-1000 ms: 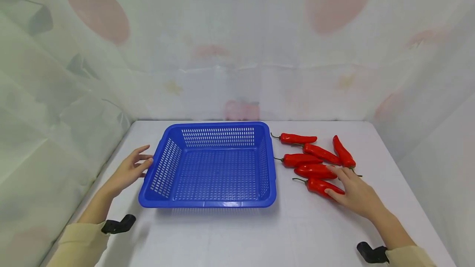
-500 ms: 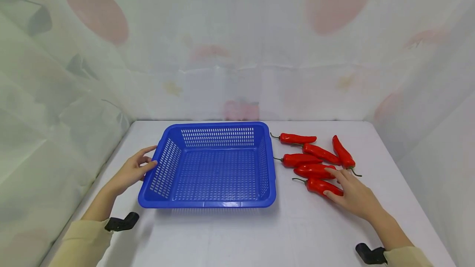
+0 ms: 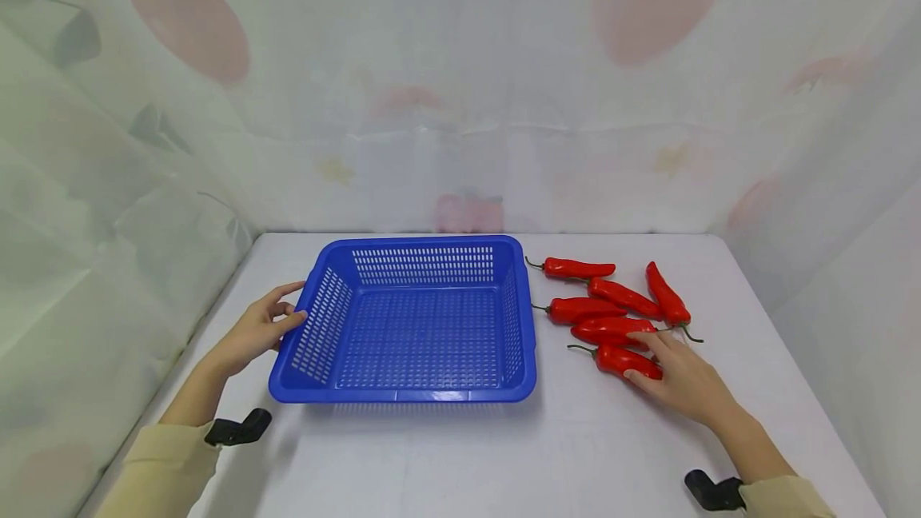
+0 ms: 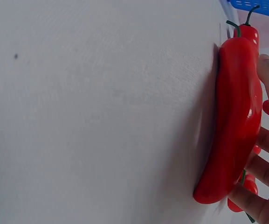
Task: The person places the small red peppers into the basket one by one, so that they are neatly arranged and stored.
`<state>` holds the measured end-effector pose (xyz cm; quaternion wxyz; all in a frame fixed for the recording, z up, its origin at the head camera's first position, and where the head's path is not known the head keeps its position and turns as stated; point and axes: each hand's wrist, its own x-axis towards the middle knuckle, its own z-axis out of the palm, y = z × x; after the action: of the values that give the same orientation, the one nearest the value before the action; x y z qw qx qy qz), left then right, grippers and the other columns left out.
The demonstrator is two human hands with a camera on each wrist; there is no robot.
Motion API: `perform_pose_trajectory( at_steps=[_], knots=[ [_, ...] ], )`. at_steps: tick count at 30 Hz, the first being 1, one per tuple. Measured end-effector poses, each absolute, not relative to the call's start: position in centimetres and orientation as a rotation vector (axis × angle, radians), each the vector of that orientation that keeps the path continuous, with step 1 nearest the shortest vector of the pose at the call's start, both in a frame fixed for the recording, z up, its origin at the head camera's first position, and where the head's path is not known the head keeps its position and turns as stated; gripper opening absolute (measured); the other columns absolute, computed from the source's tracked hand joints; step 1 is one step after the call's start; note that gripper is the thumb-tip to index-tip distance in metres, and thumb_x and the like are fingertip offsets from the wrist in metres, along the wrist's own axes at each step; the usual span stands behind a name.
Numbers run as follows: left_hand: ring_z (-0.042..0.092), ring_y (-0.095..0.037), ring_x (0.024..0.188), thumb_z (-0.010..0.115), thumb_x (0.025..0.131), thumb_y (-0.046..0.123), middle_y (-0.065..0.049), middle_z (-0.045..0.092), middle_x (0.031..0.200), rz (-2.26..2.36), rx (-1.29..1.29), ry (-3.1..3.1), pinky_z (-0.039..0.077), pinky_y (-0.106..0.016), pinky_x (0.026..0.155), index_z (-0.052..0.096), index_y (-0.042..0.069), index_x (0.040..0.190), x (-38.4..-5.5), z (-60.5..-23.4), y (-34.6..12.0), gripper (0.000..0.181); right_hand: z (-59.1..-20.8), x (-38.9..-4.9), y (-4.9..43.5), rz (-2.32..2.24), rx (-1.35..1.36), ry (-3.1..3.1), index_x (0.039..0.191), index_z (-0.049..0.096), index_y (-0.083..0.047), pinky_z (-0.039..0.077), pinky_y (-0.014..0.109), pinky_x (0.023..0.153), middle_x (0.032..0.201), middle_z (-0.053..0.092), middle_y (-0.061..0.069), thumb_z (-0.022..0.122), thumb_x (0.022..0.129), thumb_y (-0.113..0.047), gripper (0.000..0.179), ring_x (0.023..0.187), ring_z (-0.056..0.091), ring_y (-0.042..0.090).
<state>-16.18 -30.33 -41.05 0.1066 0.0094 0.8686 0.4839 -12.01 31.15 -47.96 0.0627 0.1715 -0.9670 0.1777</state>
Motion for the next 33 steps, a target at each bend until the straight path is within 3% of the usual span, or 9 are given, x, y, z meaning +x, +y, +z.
perform_pose_trajectory(
  at_steps=[8,17,27,33],
  knots=[
    [0.064,-0.022,0.068,0.056,0.092,0.020,-0.020,0.051,0.095,1.419,0.019,2.560,0.057,-0.036,0.058,0.021,0.013,0.146,-16.2,-41.0,-30.2,0.064,-48.7,-12.1,30.9,0.539,0.530,-2.900,0.111,0.058,-0.011,0.050,0.022,0.057,0.095,0.059,0.003,0.082,0.066,-0.030,0.054,0.078,0.054,0.012],
    [0.063,-0.025,0.068,0.052,0.093,0.011,-0.021,0.049,0.094,1.441,0.008,2.540,0.056,-0.037,0.057,0.020,0.007,0.145,-16.0,-40.2,-29.6,0.062,-48.9,-12.2,30.7,0.554,0.514,-2.946,0.108,0.061,-0.007,0.055,0.042,0.070,0.099,0.063,0.008,0.080,0.068,-0.031,0.051,0.087,0.059,0.022],
    [0.064,-0.023,0.069,0.055,0.092,0.021,-0.019,0.050,0.094,1.457,0.011,2.536,0.057,-0.038,0.059,0.021,0.014,0.146,-16.1,-41.0,-30.2,0.064,-48.2,-12.2,30.2,0.615,0.504,-3.016,0.108,0.059,-0.009,0.051,0.025,0.061,0.092,0.062,0.000,0.079,0.069,-0.035,0.051,0.076,0.053,0.011],
    [0.064,-0.022,0.068,0.055,0.092,0.021,-0.016,0.051,0.092,1.456,0.017,2.546,0.057,-0.039,0.059,0.021,0.012,0.145,-16.1,-41.2,-30.3,0.064,-48.3,-12.0,30.2,0.666,0.491,-3.049,0.109,0.057,-0.011,0.051,0.024,0.062,0.092,0.062,0.000,0.079,0.069,-0.037,0.053,0.078,0.054,0.011]
  ],
)
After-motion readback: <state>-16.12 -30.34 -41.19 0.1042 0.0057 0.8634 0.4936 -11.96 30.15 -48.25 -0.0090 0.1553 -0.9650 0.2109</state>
